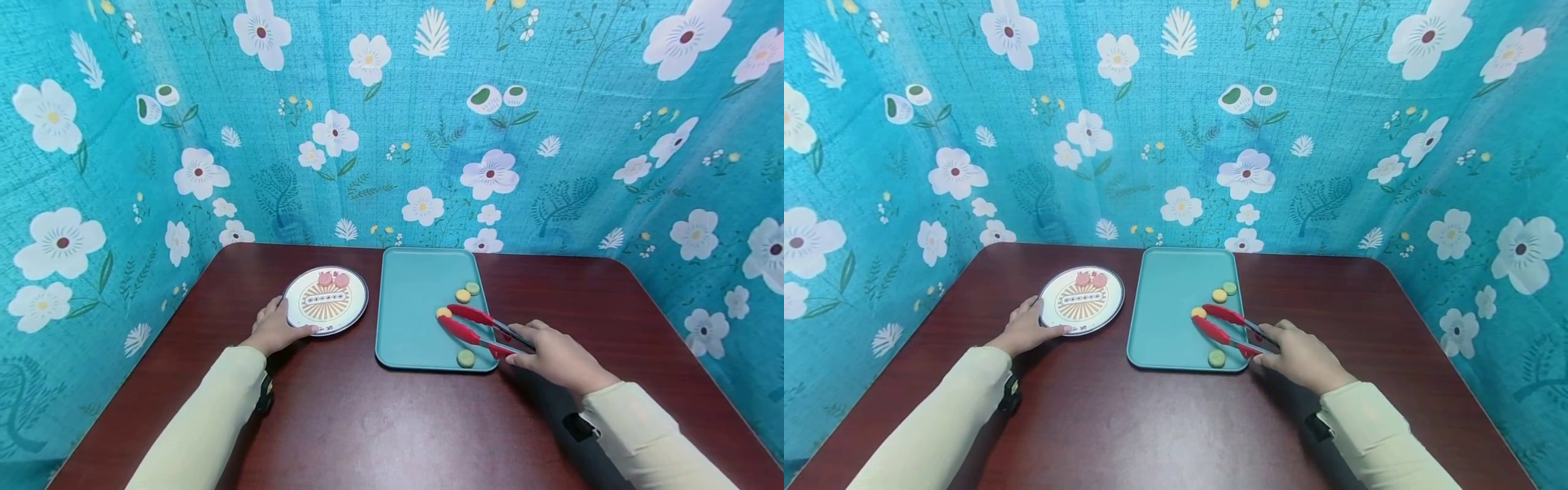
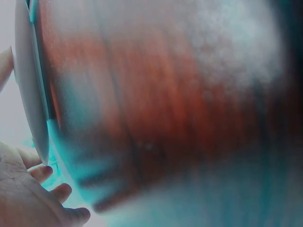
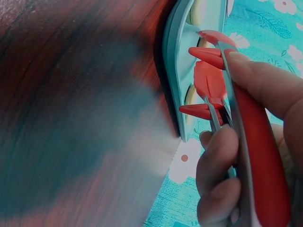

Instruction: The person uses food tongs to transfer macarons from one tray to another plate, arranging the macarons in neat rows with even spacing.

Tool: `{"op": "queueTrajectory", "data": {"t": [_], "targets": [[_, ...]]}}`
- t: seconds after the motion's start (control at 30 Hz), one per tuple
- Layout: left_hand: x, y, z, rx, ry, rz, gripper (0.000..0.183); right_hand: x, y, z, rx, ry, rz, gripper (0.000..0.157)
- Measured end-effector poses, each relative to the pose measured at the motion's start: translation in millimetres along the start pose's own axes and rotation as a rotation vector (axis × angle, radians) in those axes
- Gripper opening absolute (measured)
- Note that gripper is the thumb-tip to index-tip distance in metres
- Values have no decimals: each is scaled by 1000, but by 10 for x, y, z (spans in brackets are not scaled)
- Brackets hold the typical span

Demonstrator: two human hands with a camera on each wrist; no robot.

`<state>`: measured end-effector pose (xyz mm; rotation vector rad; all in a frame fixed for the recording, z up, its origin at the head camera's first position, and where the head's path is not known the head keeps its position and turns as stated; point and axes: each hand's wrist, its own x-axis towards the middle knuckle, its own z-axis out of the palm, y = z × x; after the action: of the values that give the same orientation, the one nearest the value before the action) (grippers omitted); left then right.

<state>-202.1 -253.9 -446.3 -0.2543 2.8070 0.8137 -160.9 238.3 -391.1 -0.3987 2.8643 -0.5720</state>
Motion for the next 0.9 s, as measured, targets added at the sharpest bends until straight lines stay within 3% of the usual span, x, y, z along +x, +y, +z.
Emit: {"op": "queueTrajectory", "data": {"t": [0.9], "targets": [[-9, 4, -20, 14, -11, 7, 113, 33, -16, 55, 40, 25, 8, 70]]}}
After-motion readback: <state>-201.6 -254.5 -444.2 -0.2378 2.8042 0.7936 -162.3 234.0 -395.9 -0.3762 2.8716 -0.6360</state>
